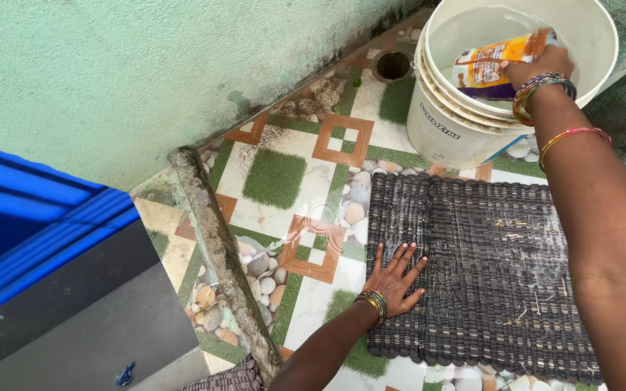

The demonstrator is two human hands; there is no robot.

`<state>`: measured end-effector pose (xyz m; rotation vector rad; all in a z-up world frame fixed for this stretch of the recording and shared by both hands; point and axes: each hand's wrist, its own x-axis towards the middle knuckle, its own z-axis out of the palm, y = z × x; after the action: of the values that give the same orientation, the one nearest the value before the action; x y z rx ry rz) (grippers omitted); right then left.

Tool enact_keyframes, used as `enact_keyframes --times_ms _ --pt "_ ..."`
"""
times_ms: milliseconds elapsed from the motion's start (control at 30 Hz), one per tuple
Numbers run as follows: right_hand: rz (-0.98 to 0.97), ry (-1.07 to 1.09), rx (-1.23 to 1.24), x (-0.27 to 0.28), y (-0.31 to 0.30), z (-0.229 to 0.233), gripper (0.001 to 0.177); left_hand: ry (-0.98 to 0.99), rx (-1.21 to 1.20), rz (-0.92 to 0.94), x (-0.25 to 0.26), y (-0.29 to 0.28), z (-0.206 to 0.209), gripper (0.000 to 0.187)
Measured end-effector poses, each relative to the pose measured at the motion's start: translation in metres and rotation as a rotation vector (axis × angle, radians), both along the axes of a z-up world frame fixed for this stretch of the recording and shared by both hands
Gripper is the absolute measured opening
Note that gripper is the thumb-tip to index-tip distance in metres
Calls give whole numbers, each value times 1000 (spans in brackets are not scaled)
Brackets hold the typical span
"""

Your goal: The person cleans a textured dark mat by applying a white substance from a container and scrubbing it by hand across the surface.

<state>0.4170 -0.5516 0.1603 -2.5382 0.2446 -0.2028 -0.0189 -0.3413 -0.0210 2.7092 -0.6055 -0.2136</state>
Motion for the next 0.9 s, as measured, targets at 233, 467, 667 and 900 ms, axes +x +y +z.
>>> enact_keyframes --times_ms 233,467,667,900 --pt "466 -545 -368 -84 2 87 20 -11 13 18 1 1 -5 83" --pt "626 -701 -587 -196 -50 198 17 44 20 10 4 5 13 86" --pt "456 -200 -472 -350 -23 238 23 283 -294 278 45 45 122 76" --pt "915 -157 -278 -441 38 113 23 -366 35 -242 -25 106 253 87"
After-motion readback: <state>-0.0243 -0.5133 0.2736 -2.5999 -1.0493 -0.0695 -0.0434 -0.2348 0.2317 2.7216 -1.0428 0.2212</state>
